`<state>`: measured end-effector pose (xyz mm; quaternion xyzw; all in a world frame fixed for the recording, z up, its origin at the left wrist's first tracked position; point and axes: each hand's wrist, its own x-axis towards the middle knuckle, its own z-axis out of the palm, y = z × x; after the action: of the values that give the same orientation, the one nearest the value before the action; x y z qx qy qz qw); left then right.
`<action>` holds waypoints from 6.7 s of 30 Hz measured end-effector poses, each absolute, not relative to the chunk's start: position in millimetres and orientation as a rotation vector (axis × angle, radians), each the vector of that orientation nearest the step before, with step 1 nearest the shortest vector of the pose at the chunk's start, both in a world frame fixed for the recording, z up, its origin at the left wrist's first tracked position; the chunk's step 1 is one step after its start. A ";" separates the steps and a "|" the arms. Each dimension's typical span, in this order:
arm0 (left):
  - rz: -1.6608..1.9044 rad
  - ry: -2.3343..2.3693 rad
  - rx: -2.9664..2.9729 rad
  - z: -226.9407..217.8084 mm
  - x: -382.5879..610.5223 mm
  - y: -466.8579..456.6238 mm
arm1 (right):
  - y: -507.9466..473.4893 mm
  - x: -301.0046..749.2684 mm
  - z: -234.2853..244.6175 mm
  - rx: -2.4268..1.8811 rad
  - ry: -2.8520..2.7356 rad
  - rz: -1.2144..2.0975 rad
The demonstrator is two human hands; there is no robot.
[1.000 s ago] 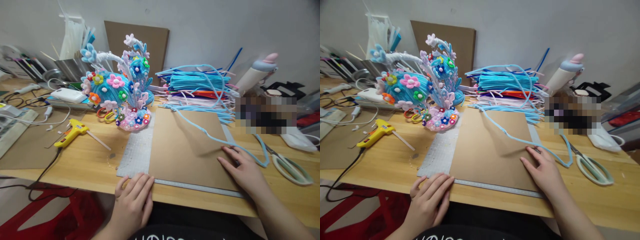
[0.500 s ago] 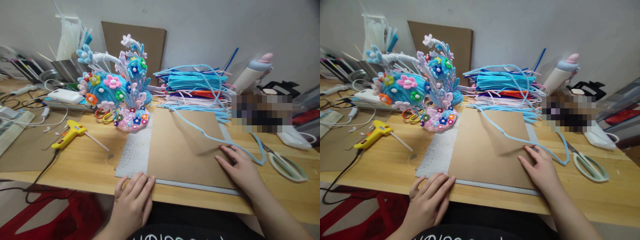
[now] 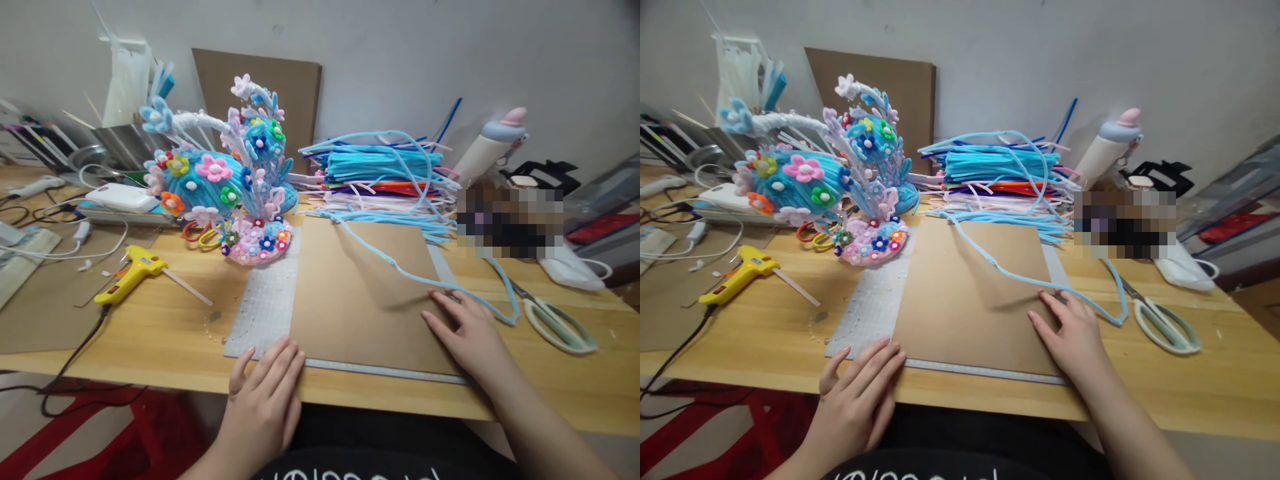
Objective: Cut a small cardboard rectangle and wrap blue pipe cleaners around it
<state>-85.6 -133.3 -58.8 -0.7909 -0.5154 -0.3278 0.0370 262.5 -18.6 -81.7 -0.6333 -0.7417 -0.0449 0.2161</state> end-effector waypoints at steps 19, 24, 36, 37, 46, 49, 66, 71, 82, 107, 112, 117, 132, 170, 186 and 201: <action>-0.970 -1.594 -2.326 -62.4 -86.4 -141.3 | -46.2 133.8 1.1 -0.838 -2.743 0.534; -0.969 -1.561 -2.297 -71.6 -87.7 -141.9 | -28.8 99.7 -12.2 -0.767 -2.925 0.565; -0.823 -1.368 -2.320 -73.8 -97.3 -128.7 | -19.5 97.7 -35.3 -0.739 -2.876 0.543; -0.838 -1.364 -2.306 -75.8 -97.7 -129.1 | -19.8 97.6 -36.1 -0.742 -2.879 0.536; -1.230 -1.531 -2.031 -76.8 -100.4 -138.6 | -20.9 97.9 -37.5 -0.733 -2.931 0.456; -1.231 -1.615 -2.039 -70.8 -101.4 -139.0 | -21.7 98.3 -36.7 -0.737 -2.938 0.445; -0.989 -1.801 -2.198 -66.6 -95.0 -134.5 | -21.3 97.0 -35.3 -0.754 -2.926 0.495; -1.024 -1.674 -2.228 -65.9 -87.9 -131.9 | -19.2 98.0 -38.0 -0.744 -2.880 0.561; -0.928 -1.514 -2.375 -57.3 -79.6 -122.8 | -8.4 126.8 -38.1 -0.669 -2.848 0.751; -0.808 -1.435 -2.448 -52.0 -81.5 -120.7 | -58.5 191.1 -42.1 -0.802 -2.799 0.274; -0.847 -1.440 -2.455 -51.9 -81.5 -120.5 | -60.7 181.7 -33.8 -0.798 -2.802 0.242; -0.887 -1.508 -2.586 -51.2 -93.1 -119.4 | -58.3 171.7 -28.5 -0.830 -2.857 0.279; -1.141 -1.711 -2.199 -48.8 -101.6 -126.2 | -57.1 166.0 -29.9 -0.853 -2.909 0.268; -1.098 -1.582 -2.204 -71.7 -97.4 -139.6 | -24.9 96.4 -21.0 -0.659 -3.036 0.487; -1.013 -1.661 -2.278 -72.0 -101.3 -143.3 | -25.3 96.1 -24.5 -0.700 -3.025 0.550; -0.654 -1.568 -2.315 -72.3 -103.5 -152.0 | -27.6 97.0 -27.3 -0.720 -3.007 0.530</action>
<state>-103.5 -152.0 -72.3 -0.7988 -0.5412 -0.2258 0.1346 97.0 -27.6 -27.3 -0.2296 -0.9585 0.1691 0.0020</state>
